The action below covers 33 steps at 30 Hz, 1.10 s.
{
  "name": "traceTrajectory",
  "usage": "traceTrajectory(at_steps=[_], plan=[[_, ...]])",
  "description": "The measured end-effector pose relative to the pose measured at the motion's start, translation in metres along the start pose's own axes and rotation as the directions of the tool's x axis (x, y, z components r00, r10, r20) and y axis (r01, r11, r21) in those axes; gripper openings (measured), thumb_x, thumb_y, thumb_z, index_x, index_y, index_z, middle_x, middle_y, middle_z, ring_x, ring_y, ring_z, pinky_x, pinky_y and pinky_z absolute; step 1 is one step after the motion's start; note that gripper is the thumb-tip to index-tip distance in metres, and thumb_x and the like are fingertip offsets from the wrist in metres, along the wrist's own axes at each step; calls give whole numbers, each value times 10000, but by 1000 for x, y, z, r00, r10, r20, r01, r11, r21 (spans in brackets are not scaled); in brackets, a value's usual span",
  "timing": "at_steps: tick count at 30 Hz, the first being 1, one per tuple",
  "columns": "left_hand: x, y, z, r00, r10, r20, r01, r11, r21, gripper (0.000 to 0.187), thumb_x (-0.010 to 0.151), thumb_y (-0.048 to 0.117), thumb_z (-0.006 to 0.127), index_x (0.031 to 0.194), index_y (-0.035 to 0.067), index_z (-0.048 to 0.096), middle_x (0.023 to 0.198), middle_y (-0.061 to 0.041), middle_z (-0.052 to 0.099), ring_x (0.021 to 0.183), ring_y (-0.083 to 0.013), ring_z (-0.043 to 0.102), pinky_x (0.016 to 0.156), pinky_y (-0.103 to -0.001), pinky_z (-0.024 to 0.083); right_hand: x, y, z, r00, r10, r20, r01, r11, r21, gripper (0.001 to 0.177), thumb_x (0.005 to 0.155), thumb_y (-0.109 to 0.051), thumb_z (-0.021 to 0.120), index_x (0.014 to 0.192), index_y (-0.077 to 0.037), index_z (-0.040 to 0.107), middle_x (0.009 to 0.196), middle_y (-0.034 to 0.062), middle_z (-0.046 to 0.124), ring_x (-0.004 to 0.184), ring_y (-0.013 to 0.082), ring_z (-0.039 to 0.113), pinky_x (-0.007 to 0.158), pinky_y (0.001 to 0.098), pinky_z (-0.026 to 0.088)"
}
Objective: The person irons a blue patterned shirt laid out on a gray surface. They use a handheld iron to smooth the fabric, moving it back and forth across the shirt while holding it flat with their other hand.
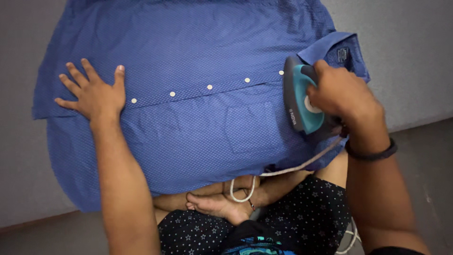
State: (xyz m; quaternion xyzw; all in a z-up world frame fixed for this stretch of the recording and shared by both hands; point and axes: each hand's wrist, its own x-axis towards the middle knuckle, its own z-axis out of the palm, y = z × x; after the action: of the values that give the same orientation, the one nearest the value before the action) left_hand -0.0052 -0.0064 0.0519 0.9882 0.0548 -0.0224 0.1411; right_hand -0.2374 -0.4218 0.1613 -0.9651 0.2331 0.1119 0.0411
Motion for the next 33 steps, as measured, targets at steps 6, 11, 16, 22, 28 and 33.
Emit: traceTrajectory(at_steps=[6,11,16,22,28,33], plan=[[1,-2,2,1000,-1,14,1,1000,-7,942,966,734,387,1645,107,204,1709,-209,68,1565,-431,-30,1139,-801,-41,6,-11,-8,1000,-20,21,18,998,57,682,912,-191,635,1571,-161,461,1207,286,687,1094,476,670,951,542,527],[0,-1,-1,1000,7,-1,-7,1000,-7,944,973,731,397,1645,95,211,1708,-220,80,1564,-441,-18,1140,-803,-36,-5,-6,-5,997,-18,70,15,999,53,634,911,-198,659,1525,-154,505,1217,270,692,1106,462,675,965,529,524],[-1,0,0,1000,18,-3,-18,1000,-25,931,979,720,405,1640,92,215,1705,-230,87,1562,-443,-15,1136,-808,-37,17,0,-5,999,-49,18,45,984,175,640,878,-176,672,1497,-118,523,1230,268,682,1125,437,676,982,507,520],[-4,-1,-2,1000,23,-11,-24,999,-26,924,993,702,422,1643,79,214,1699,-246,93,1561,-452,-11,1138,-807,-35,2,1,0,997,-69,43,63,990,123,667,866,-147,688,1507,-91,511,1239,283,675,1146,446,656,994,496,517],[-5,1,3,999,30,-34,-31,999,-30,928,989,709,429,1638,76,231,1700,-241,106,1564,-449,6,1134,-811,-28,-26,13,1,987,-141,74,128,979,157,681,835,-143,680,1488,-71,502,1258,243,677,1106,411,682,949,480,531],[-4,-2,3,998,35,-50,-37,999,-31,930,984,707,441,1636,75,242,1693,-246,117,1555,-462,16,1122,-818,-35,-59,8,-17,981,-134,138,124,989,75,650,877,-233,693,1494,-148,510,1209,225,713,1053,391,721,936,460,567]])
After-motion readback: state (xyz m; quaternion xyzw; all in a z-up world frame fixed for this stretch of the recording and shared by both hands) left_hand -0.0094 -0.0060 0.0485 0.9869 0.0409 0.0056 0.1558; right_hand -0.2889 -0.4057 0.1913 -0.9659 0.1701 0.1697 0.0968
